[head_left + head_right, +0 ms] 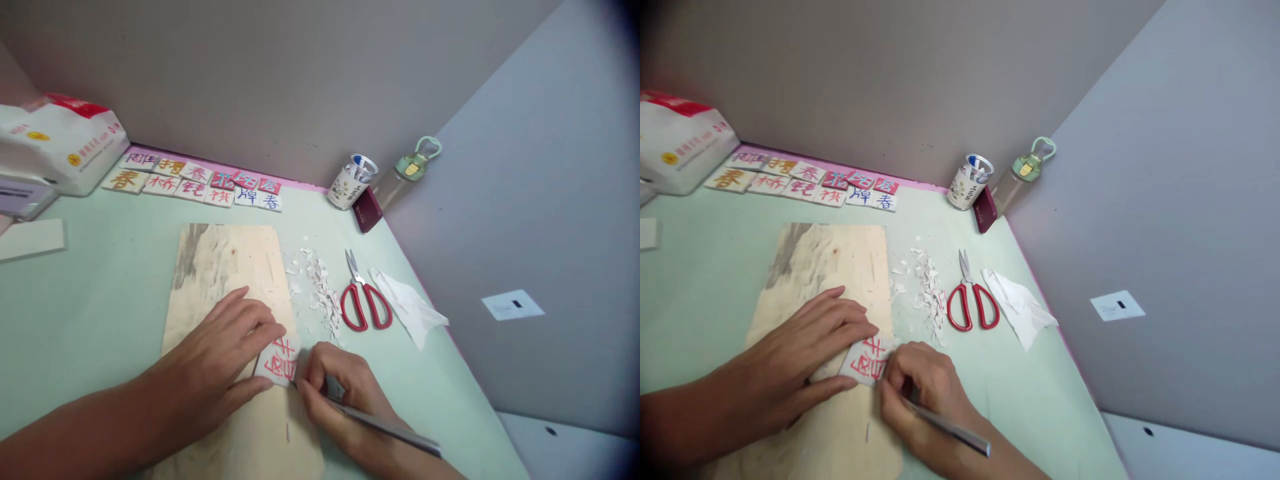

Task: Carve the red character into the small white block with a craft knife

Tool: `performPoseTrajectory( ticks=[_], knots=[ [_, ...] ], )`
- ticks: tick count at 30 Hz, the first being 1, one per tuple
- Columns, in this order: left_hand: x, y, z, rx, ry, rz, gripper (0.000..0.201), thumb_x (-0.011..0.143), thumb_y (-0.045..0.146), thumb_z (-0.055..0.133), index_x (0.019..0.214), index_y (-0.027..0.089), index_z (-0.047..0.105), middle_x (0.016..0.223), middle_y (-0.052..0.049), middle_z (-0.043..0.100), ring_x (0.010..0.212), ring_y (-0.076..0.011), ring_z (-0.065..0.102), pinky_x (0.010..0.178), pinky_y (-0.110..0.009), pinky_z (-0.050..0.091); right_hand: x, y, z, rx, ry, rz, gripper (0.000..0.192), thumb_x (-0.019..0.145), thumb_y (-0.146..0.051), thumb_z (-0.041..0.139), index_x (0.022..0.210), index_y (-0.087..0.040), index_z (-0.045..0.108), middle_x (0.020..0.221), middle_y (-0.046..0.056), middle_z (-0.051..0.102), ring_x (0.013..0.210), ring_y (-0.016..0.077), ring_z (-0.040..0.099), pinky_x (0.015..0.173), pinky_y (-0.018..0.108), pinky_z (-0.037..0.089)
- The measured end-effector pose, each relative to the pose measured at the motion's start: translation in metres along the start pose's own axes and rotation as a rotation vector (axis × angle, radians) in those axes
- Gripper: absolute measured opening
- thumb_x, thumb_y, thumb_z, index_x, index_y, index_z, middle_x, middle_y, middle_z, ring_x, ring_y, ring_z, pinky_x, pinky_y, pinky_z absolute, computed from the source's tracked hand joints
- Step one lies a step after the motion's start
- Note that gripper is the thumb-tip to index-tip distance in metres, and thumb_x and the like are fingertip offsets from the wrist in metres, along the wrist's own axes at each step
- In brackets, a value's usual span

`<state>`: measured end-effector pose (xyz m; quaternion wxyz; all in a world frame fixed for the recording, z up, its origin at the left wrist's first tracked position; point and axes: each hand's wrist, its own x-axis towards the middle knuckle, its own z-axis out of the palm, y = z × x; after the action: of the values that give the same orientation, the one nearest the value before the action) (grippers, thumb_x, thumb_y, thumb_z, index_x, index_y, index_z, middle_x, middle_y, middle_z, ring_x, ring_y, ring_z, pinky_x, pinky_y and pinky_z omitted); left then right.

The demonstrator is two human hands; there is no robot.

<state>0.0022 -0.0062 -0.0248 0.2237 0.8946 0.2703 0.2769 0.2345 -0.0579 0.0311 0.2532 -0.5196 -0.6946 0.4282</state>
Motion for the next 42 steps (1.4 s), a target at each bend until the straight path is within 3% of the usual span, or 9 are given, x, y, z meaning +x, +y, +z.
performPoseTrajectory(
  ticks=[4, 8, 10, 12, 15, 21, 26, 42],
  knots=[
    [0.004, 0.005, -0.001, 0.045, 0.027, -0.013, 0.031, 0.093, 0.013, 0.063, 0.123, 0.019, 0.058, 0.109, -0.005, 0.058, 0.11, -0.0254, 0.056, 0.127, -0.056, 0.022, 0.001, -0.004, 0.006, 0.054, 0.086, 0.155, 0.025, 0.087, -0.023, 0.053, 0.067, -0.024, 0.039, 0.063, -0.005, 0.044, 0.058, 0.0125, 0.04, 0.055, 0.026, 0.031],
    [0.005, 0.005, 0.003, 0.135, 0.091, -0.006, 0.025, 0.088, 0.022, 0.072, 0.11, 0.017, 0.062, 0.097, -0.003, 0.056, 0.096, -0.0253, 0.057, 0.124, -0.06, 0.027, 0.002, 0.002, 0.01, 0.12, 0.128, 0.188, 0.024, 0.086, -0.027, 0.054, 0.066, -0.025, 0.041, 0.06, -0.005, 0.044, 0.055, 0.0124, 0.039, 0.051, 0.026, 0.03],
    [0.004, 0.002, 0.005, 0.2, 0.096, 0.015, 0.043, 0.08, 0.036, 0.087, 0.109, 0.017, 0.063, 0.094, -0.002, 0.057, 0.092, -0.0257, 0.057, 0.123, -0.06, 0.028, 0.002, 0.006, 0.01, 0.127, 0.146, 0.18, 0.024, 0.086, -0.028, 0.055, 0.066, -0.025, 0.041, 0.06, -0.005, 0.045, 0.056, 0.0127, 0.039, 0.051, 0.026, 0.031],
    [0.002, -0.002, 0.007, 0.248, 0.071, 0.051, 0.074, 0.063, 0.053, 0.099, 0.116, 0.016, 0.062, 0.094, -0.001, 0.058, 0.091, -0.0265, 0.058, 0.123, -0.061, 0.028, 0.003, 0.01, 0.01, 0.127, 0.161, 0.171, 0.024, 0.086, -0.028, 0.055, 0.065, -0.025, 0.042, 0.061, -0.004, 0.046, 0.057, 0.013, 0.04, 0.052, 0.026, 0.032],
    [0.001, -0.006, 0.009, 0.265, 0.038, 0.099, 0.107, 0.046, 0.058, 0.105, 0.131, 0.017, 0.056, 0.097, 0.0, 0.06, 0.093, -0.0266, 0.059, 0.123, -0.058, 0.026, 0.004, 0.013, 0.01, 0.141, 0.179, 0.158, 0.024, 0.086, -0.028, 0.056, 0.066, -0.025, 0.043, 0.061, -0.004, 0.048, 0.058, 0.0132, 0.042, 0.052, 0.025, 0.033],
    [0.002, -0.005, 0.01, 0.184, 0.044, 0.055, 0.076, 0.059, 0.046, 0.104, 0.117, 0.023, 0.062, 0.092, 0.004, 0.06, 0.091, -0.0238, 0.06, 0.124, -0.051, 0.019, 0.002, 0.011, 0.015, 0.1, 0.224, 0.097, 0.027, 0.09, -0.025, 0.055, 0.067, -0.025, 0.041, 0.061, -0.005, 0.047, 0.055, 0.0115, 0.041, 0.052, 0.024, 0.033],
    [0.001, 0.003, 0.005, 0.065, 0.03, -0.009, 0.066, 0.069, 0.037, 0.101, 0.119, 0.025, 0.061, 0.096, 0.004, 0.062, 0.095, -0.0229, 0.061, 0.127, -0.048, 0.013, -0.003, 0.016, 0.025, 0.06, 0.301, -0.004, 0.028, 0.091, -0.02, 0.055, 0.068, -0.025, 0.039, 0.062, -0.005, 0.047, 0.055, 0.011, 0.041, 0.053, 0.024, 0.034],
    [0.002, 0.005, 0.0, 0.009, 0.004, -0.067, 0.05, 0.076, 0.032, 0.096, 0.115, 0.027, 0.065, 0.096, 0.006, 0.064, 0.097, -0.0224, 0.063, 0.126, -0.049, 0.013, -0.005, 0.018, 0.03, 0.101, 0.288, 0.022, 0.03, 0.094, -0.022, 0.057, 0.07, -0.025, 0.039, 0.064, -0.005, 0.047, 0.054, 0.0108, 0.039, 0.051, 0.024, 0.033]
  ],
)
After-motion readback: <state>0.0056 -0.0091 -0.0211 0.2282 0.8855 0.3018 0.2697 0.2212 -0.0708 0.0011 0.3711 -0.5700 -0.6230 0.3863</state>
